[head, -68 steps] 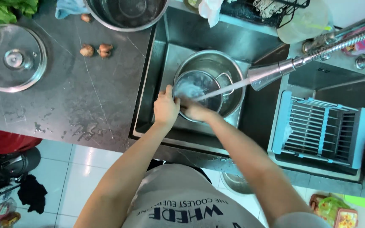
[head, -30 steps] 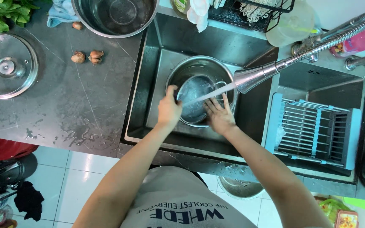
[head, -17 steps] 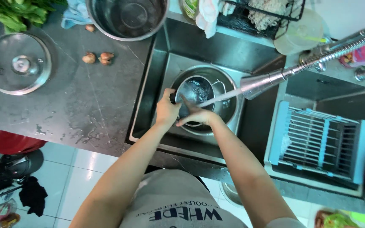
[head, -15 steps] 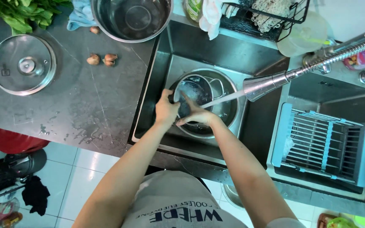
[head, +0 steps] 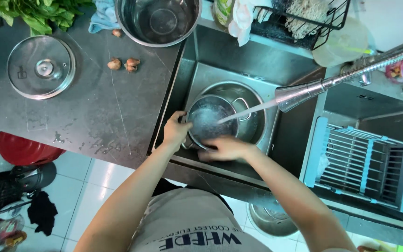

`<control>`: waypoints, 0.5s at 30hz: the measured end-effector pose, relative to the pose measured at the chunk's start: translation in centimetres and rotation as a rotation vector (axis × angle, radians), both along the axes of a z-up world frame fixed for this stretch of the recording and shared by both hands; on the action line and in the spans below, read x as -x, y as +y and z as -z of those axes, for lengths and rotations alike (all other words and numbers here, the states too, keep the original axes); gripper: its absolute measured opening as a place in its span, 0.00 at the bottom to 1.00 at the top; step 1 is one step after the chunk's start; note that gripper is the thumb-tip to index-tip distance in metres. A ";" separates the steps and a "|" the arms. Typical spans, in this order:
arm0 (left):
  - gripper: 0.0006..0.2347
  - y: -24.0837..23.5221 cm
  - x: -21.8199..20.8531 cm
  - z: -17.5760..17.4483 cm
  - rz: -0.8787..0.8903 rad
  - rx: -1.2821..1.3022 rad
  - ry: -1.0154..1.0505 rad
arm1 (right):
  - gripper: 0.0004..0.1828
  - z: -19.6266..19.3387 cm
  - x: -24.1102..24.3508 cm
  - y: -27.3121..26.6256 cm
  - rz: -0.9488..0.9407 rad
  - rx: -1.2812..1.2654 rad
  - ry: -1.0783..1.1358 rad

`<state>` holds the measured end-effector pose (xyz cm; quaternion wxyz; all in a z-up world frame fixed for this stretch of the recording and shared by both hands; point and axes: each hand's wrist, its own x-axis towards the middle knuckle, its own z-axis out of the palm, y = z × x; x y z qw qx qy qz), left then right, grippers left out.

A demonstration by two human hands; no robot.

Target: Washing a piece of meat in a sink, putting it into a pot, adding seasoning, and setting it to cook on an induction stove.

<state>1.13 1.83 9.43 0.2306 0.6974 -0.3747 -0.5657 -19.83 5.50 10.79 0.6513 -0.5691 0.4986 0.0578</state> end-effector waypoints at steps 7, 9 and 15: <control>0.15 -2.4 -0.7 10.0 -0.048 -0.114 0.225 | 0.16 2.2 5.7 3.1 -0.354 1.004 0.234; 0.15 -3.0 -0.1 8.1 -0.090 -0.234 0.314 | 0.18 0.5 6.0 3.3 -0.202 1.064 0.123; 0.16 -2.3 0.5 2.5 -0.121 -0.158 0.267 | 0.15 -0.5 6.7 1.3 0.622 0.406 0.057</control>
